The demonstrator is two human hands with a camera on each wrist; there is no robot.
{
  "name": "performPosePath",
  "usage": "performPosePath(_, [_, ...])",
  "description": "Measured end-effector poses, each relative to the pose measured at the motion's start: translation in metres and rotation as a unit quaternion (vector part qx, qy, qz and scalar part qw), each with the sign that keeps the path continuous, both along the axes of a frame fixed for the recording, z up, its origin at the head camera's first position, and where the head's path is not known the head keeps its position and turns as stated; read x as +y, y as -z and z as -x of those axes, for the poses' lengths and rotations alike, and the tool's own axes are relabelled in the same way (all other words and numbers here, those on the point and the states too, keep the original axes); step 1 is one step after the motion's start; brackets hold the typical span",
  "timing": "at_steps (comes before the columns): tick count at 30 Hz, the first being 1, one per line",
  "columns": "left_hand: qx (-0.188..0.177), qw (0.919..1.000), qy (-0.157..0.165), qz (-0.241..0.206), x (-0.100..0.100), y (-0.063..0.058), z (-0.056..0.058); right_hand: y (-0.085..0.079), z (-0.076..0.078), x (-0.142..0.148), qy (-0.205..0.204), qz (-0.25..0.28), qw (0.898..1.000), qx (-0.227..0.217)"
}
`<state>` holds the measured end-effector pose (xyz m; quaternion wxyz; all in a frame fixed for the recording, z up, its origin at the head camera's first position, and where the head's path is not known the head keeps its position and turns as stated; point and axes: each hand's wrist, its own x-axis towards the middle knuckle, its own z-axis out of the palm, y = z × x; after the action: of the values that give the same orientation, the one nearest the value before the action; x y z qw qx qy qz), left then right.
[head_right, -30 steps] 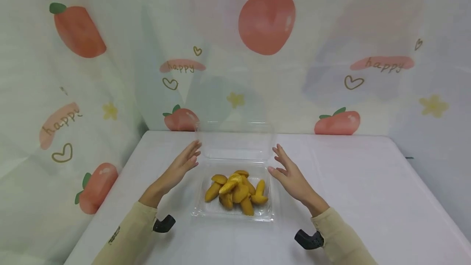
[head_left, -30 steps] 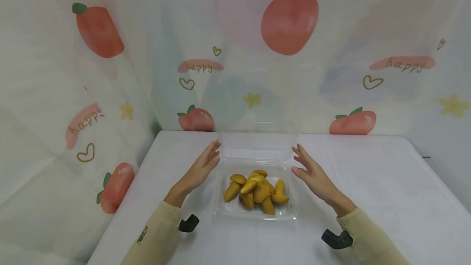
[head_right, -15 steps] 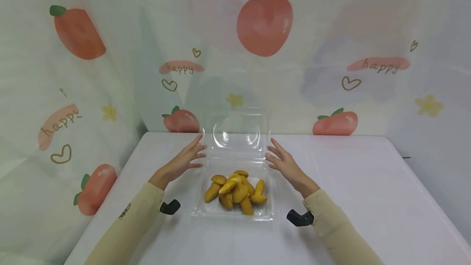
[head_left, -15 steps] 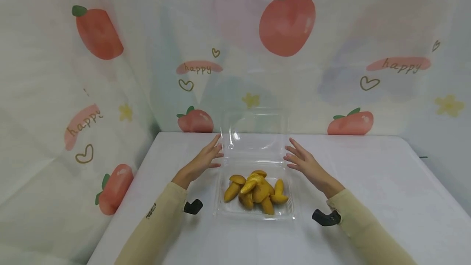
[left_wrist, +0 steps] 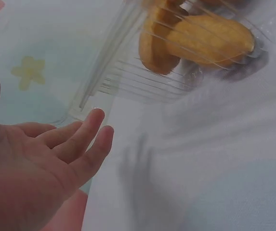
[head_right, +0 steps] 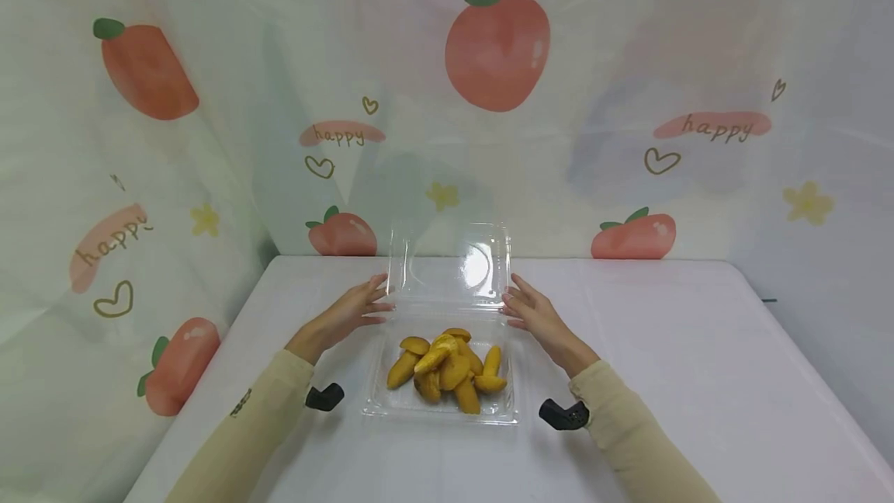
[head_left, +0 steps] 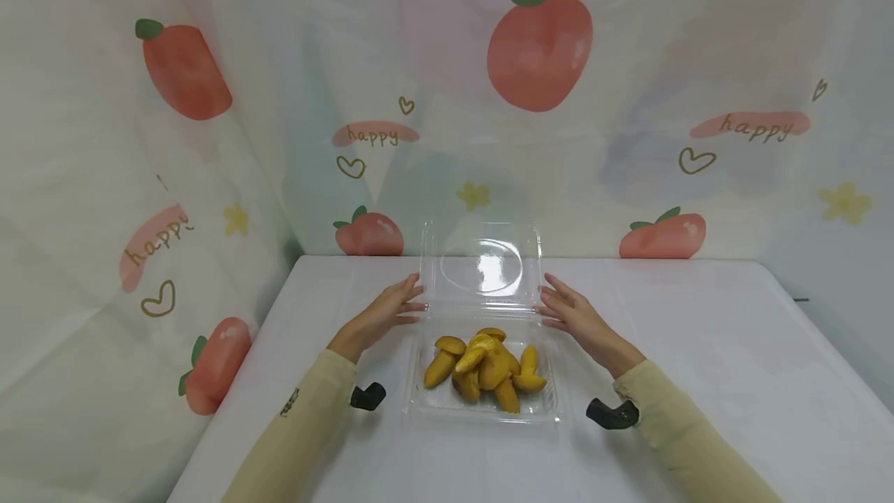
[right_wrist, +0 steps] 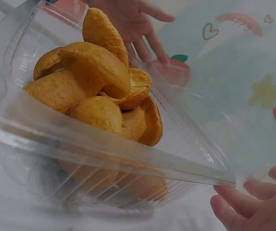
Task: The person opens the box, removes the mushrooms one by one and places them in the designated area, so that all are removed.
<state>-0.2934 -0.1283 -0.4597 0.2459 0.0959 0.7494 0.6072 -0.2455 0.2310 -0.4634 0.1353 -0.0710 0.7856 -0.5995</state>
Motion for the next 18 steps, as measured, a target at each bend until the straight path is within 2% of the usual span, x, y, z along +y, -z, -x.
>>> performPosePath(9, [-0.016,0.9999,-0.004,0.004,0.005,0.016,0.006,0.007,0.002,0.001,0.000,-0.010,0.999,-0.039])
performPosePath(18, [-0.010,0.9998,-0.013,-0.005,0.005,0.027,0.005,0.009,0.000,0.000,-0.003,-0.012,0.998,-0.058])
